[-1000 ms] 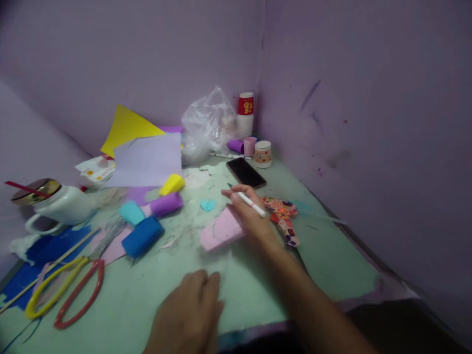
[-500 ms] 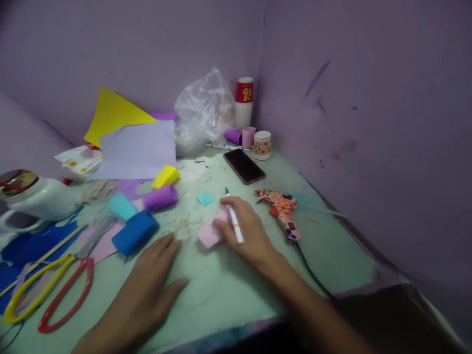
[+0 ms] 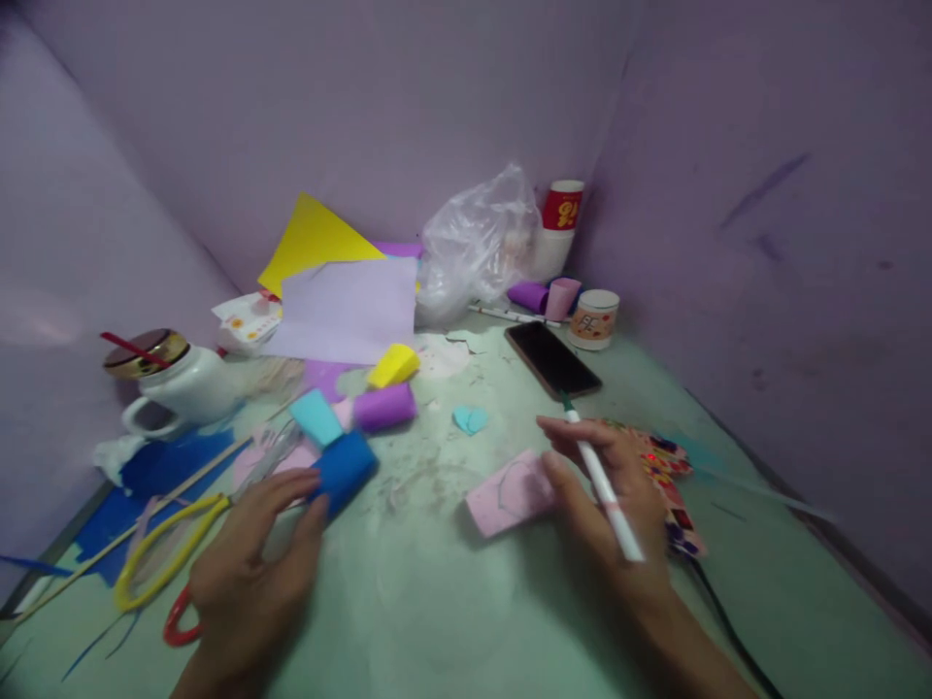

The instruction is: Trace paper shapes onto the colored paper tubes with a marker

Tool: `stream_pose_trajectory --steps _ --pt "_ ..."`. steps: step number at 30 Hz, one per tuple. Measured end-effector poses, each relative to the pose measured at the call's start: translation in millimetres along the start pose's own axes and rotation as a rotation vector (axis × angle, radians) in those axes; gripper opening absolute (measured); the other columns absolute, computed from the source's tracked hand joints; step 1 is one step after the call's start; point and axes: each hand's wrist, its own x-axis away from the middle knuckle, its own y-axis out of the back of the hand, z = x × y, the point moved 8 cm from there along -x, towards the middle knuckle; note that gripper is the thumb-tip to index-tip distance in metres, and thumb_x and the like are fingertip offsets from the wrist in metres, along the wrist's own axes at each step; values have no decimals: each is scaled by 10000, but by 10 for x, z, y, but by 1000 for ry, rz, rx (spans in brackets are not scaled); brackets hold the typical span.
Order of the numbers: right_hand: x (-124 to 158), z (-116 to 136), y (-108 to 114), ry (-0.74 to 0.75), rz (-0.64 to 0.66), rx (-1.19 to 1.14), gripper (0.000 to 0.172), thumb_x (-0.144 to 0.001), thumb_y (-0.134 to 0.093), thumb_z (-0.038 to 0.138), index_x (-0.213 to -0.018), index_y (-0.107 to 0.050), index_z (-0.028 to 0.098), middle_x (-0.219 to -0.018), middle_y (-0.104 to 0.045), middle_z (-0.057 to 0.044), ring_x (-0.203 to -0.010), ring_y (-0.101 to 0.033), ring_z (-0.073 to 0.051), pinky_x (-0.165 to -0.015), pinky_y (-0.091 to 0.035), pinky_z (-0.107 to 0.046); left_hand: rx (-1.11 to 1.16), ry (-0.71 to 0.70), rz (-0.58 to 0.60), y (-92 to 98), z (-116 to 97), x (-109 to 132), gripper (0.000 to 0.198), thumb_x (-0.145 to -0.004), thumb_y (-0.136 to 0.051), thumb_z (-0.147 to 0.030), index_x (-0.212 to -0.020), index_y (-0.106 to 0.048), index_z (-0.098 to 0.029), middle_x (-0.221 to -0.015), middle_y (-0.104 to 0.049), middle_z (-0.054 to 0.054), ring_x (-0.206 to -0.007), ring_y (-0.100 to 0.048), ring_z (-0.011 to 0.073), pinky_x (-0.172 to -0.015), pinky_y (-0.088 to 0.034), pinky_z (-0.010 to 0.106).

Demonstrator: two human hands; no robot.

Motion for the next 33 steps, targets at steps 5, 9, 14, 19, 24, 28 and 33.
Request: stream_pose_trajectory --steps 5,9,14,19,24,28,33 --pt "-339 499 -122 95 56 -68 250 -792 -665 325 -1026 -595 273 -1125 -665 -51 -1008 -649 -257 -866 -508 -434 -50 141 55 -120 238 -560 99 -802 -566 -191 -832 -658 -168 -838 -718 80 -832 -670 221 -814 -506 360" --pt "-515 830 -241 173 73 -190 229 -804 -643 302 -1019 -571 271 -1109 -667 -47 -982 -658 -232 -802 -548 -379 -189 507 542 -796 609 -1083 337 -826 -530 -306 -1122 -628 -176 -1133 -682 123 -1075 -613 303 -897 -456 431" --pt "-408 612 -168 122 76 -80 241 -814 -616 320 -1043 -570 261 -1145 -652 -92 -965 -664 -263 -798 -535 -420 -156 610 834 -1575 835 -1310 537 -718 -734 -381 -1149 -598 -90 -1178 -626 187 -1083 -590 346 -864 -487 454" --pt "-317 367 -2 85 101 26 258 -825 -588 336 -1072 -576 263 -1040 -680 -92 -937 -667 -275 -770 -528 -418 -54 701 875 -1887 937 -1207 362 -886 -567 -341 -1205 -553 -171 -1214 -580 85 -1013 -606 230 -836 -524 432" --pt "-333 328 17 86 112 60 259 -855 -536 316 -1105 -554 257 -1019 -691 -79 -910 -676 -251 -745 -524 -372 213 704 656 -1566 744 -1386 409 -835 -626 -281 -1208 -555 -130 -1249 -574 140 -1143 -543 311 -920 -470 455" --pt "-538 427 -119 241 208 213 251 -866 -482 234 -1110 -530 202 -1009 -690 -98 -872 -672 -233 -738 -514 -351 578 684 545 -1090 373 -1151 439 -891 -426 -274 -1302 -480 -128 -1255 -608 132 -1159 -567 290 -916 -485 407" --pt "-833 412 -717 596 660 758 352 -819 -525 110 -1167 -544 162 -1096 -661 -133 -1009 -613 -250 -820 -466 -333 1759 1168 650 -1027 -131 -196 357 -816 -540 -308 -1108 -644 -129 -1056 -719 143 -871 -692 250 -742 -557 404"
